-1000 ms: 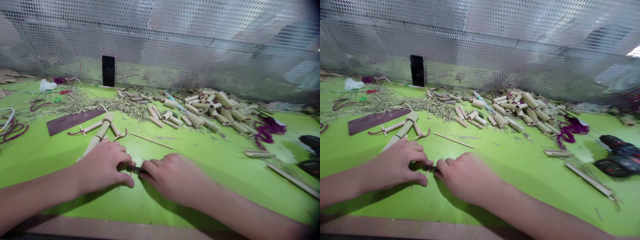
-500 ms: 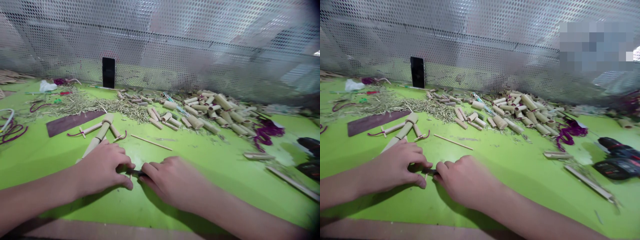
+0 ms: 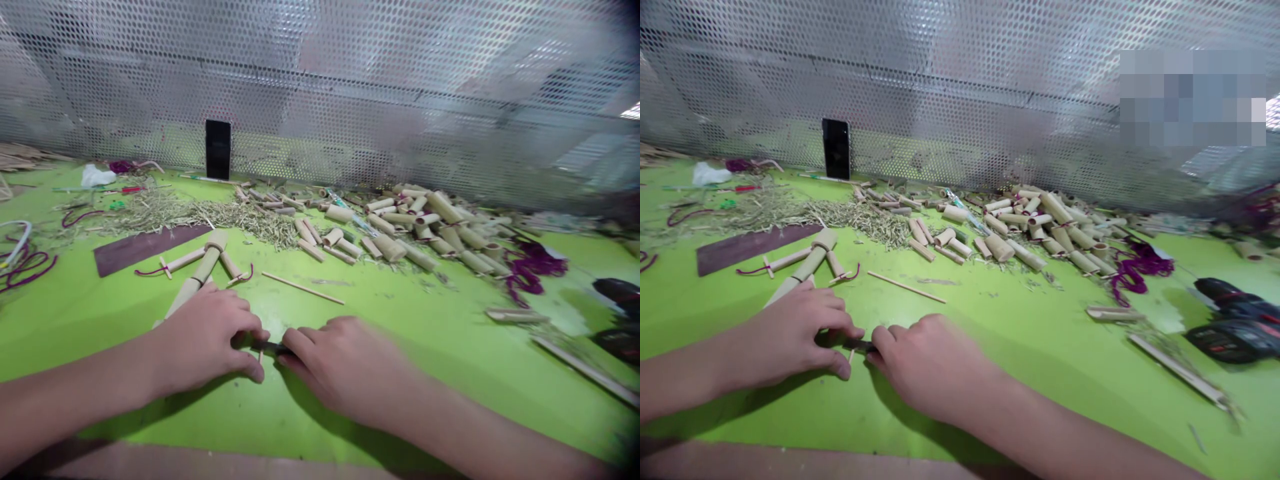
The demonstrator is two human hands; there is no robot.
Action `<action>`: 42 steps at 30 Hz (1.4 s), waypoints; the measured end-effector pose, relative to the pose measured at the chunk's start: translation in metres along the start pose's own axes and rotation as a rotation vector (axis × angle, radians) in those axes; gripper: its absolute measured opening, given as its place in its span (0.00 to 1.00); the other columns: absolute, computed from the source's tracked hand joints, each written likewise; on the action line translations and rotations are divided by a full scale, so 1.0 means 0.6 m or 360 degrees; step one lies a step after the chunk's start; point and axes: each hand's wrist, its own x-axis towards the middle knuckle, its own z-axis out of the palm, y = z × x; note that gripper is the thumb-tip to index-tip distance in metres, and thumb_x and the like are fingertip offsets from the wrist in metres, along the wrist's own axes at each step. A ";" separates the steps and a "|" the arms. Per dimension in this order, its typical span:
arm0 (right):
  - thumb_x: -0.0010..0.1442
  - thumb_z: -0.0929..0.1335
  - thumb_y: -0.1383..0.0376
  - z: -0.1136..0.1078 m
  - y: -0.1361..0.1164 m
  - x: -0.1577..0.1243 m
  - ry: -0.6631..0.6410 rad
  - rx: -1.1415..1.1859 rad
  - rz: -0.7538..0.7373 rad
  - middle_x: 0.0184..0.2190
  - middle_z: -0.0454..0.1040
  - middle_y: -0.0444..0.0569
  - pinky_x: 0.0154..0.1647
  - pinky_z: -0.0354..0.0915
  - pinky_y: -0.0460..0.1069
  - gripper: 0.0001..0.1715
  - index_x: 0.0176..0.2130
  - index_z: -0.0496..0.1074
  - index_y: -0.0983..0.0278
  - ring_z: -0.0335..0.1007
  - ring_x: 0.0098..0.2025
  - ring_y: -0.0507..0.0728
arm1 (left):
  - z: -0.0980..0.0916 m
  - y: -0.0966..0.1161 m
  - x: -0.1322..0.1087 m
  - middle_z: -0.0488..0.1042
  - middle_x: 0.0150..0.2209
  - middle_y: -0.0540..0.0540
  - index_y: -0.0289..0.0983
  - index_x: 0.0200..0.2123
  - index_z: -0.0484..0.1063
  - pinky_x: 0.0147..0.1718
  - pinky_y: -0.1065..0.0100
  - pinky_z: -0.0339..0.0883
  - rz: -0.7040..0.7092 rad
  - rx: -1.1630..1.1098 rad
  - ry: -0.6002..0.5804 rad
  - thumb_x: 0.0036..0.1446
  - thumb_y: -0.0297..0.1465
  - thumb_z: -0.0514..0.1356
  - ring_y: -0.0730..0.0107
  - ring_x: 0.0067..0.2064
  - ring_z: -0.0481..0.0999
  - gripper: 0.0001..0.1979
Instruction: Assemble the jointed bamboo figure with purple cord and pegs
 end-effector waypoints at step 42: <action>0.72 0.63 0.60 -0.011 0.009 0.010 -0.0094 0.0020 0.0060 0.25 0.78 0.43 0.25 0.38 0.54 0.14 0.35 0.70 0.61 0.67 0.19 0.55 | 0.009 -0.007 0.004 0.77 0.31 0.52 0.41 0.33 0.81 0.38 0.62 0.52 0.0005 0.0037 0.0037 0.51 0.51 0.72 0.62 0.37 0.72 0.19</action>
